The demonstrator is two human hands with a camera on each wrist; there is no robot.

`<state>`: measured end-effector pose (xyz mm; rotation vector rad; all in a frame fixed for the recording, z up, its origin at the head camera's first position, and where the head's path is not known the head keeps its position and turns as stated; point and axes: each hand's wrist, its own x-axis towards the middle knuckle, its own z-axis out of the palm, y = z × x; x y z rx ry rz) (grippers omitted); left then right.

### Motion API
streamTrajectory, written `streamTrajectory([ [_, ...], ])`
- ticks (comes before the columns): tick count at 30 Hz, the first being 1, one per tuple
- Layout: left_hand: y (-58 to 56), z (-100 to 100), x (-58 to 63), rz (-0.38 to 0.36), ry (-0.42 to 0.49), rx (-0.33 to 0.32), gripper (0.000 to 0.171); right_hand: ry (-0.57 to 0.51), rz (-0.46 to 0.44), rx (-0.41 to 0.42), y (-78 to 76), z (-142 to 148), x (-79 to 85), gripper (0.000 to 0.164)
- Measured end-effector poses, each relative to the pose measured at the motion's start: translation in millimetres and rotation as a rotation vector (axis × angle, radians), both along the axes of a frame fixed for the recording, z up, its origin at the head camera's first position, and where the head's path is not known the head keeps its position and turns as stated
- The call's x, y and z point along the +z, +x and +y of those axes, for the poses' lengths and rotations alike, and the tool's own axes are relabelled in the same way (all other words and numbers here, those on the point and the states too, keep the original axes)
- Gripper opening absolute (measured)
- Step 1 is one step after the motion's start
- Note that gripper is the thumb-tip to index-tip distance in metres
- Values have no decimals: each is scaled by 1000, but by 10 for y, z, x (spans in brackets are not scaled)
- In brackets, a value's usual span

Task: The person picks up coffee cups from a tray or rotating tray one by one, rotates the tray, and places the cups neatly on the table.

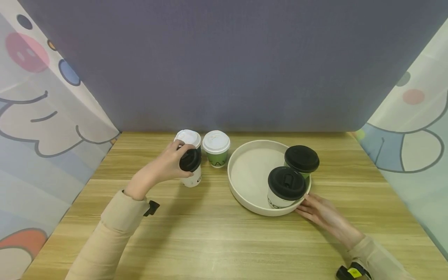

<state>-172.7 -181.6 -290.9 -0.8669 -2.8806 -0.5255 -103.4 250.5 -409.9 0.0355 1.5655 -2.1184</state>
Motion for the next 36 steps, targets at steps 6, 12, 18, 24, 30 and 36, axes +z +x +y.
streamTrajectory([
  [6, -31, -72, -74, 13, 10, 10, 66, -6, 7, 6, 0, 9, -6, 69],
  [12, -53, -130, -135, 11, 15, 12, 65, -23, 11, 14, -3, 13, -12, 69],
  [18, -62, -183, -177, -17, 16, 25, 65, -26, 17, 20, -4, 16, -15, 68],
  [24, -61, -219, -207, -36, 10, 36, 67, -26, 17, 23, -3, 17, -18, 69],
  [30, -53, -237, -215, -58, -1, 51, 68, -46, 18, 28, -1, 17, -16, 70],
  [36, -60, -258, -240, -68, -17, 53, 70, -34, 23, 28, -2, 12, -16, 70],
])
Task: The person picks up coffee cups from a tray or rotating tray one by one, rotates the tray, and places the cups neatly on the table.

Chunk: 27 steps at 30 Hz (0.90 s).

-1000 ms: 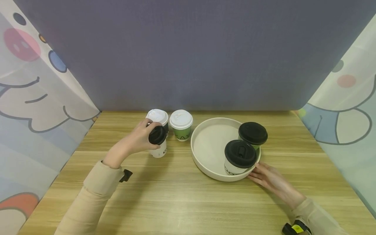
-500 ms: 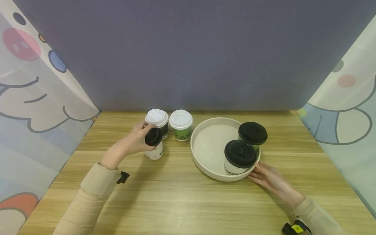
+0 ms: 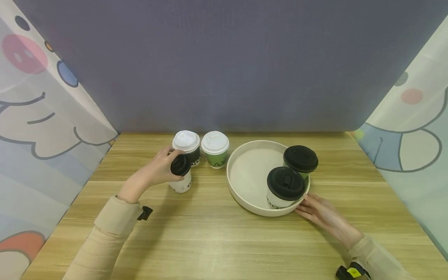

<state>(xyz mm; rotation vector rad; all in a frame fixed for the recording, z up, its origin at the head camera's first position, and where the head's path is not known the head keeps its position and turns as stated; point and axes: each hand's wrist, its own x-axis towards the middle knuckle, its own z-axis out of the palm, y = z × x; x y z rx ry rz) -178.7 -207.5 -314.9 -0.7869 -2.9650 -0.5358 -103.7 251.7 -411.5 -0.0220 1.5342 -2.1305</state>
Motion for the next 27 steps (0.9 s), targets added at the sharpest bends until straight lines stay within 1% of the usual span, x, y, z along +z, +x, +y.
streamTrajectory([
  [5, -6, -7, -19, -13, 2, 2, 71, 12, -3, -7, 9, 1, 10, 70],
  [14, -11, -12, -37, -16, 21, 7, 71, 6, -10, -17, 16, 1, 18, 69],
  [22, -7, -36, -65, 13, 30, 0, 72, 15, -23, -25, 4, -14, 32, 71],
  [27, 9, -48, -68, 3, 31, 9, 72, 11, -28, -29, 6, -16, 32, 72],
])
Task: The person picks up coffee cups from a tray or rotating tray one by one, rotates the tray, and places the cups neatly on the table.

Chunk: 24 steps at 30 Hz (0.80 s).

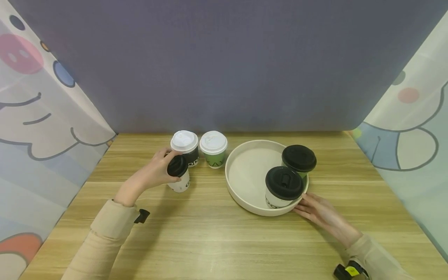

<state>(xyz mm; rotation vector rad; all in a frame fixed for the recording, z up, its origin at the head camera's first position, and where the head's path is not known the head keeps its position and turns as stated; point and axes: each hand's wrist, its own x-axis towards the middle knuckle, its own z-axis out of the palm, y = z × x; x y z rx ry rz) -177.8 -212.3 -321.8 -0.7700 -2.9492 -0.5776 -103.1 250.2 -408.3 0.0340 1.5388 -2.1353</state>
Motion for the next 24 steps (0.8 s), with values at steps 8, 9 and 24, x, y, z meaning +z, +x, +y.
streamTrajectory([
  [8, 9, -1, 1, -3, -12, 13, 75, -27, 11, 7, -13, 15, -12, 71],
  [9, 10, -1, 2, 0, -12, 13, 75, -28, 12, 6, -14, 18, -11, 70],
  [24, 79, 162, 13, 289, 4, -89, 58, -76, 9, 21, -41, 56, -22, 62],
])
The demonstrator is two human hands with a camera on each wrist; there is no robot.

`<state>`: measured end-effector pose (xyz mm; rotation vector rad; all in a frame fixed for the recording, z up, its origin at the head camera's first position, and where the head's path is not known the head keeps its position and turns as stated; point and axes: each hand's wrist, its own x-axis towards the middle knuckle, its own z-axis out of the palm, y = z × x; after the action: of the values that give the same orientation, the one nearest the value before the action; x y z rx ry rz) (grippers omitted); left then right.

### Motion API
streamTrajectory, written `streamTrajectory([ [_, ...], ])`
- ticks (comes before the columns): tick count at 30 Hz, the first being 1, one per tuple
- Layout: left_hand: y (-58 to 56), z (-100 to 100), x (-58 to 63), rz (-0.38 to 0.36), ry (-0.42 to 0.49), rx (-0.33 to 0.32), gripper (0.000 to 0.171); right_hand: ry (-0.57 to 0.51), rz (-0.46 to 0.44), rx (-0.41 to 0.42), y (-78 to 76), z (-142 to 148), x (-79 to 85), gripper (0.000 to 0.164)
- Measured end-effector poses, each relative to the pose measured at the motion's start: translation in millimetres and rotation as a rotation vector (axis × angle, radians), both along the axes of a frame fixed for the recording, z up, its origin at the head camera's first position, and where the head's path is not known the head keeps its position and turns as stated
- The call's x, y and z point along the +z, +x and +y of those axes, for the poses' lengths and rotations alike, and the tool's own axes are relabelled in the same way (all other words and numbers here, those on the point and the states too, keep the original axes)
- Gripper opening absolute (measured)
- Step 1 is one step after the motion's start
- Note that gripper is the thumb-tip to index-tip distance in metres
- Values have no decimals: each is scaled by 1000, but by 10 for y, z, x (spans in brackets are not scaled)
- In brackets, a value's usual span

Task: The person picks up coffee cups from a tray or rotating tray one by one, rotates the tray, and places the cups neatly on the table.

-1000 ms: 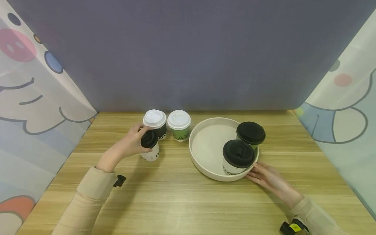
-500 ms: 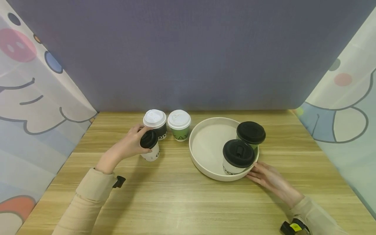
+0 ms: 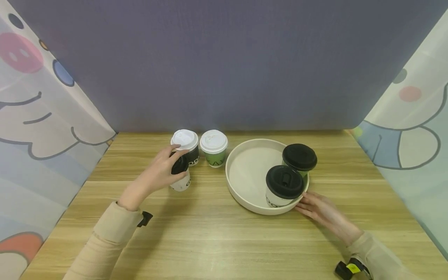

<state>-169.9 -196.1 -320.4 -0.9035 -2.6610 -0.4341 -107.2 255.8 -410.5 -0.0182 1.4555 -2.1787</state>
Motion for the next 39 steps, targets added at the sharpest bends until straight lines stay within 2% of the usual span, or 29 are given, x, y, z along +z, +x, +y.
streamTrajectory([
  [5, 65, 169, 0, 25, -13, -73, 52, -63, 27, -7, -16, 32, -24, 19],
  [9, 99, 319, -22, 52, -11, -139, 44, -55, 51, -29, -19, 45, -20, 19],
  [14, 124, 498, -77, 35, -15, -182, 39, 9, 66, -59, -41, 63, -4, 16],
  [17, 119, 610, -134, 25, -30, -217, 37, 66, 80, -60, -66, 84, 9, 34],
  [19, 119, 687, -171, 16, -35, -252, 36, 97, 86, -59, -89, 98, 16, 38],
  [25, 147, 914, -303, -14, -53, -340, 31, 72, 92, -59, -149, 151, 29, 14],
  [27, 163, 983, -345, -23, -73, -351, 29, 64, 90, -63, -169, 167, 30, 20],
  [31, 195, 1114, -404, -70, -108, -363, 28, 97, 56, -90, -219, 195, 35, 56],
  [33, 212, 1173, -422, -82, -116, -374, 27, 116, 51, -93, -244, 207, 37, 68],
  [39, 237, 1329, -503, -48, -121, -454, 25, 171, 47, -103, -277, 215, 49, 72],
])
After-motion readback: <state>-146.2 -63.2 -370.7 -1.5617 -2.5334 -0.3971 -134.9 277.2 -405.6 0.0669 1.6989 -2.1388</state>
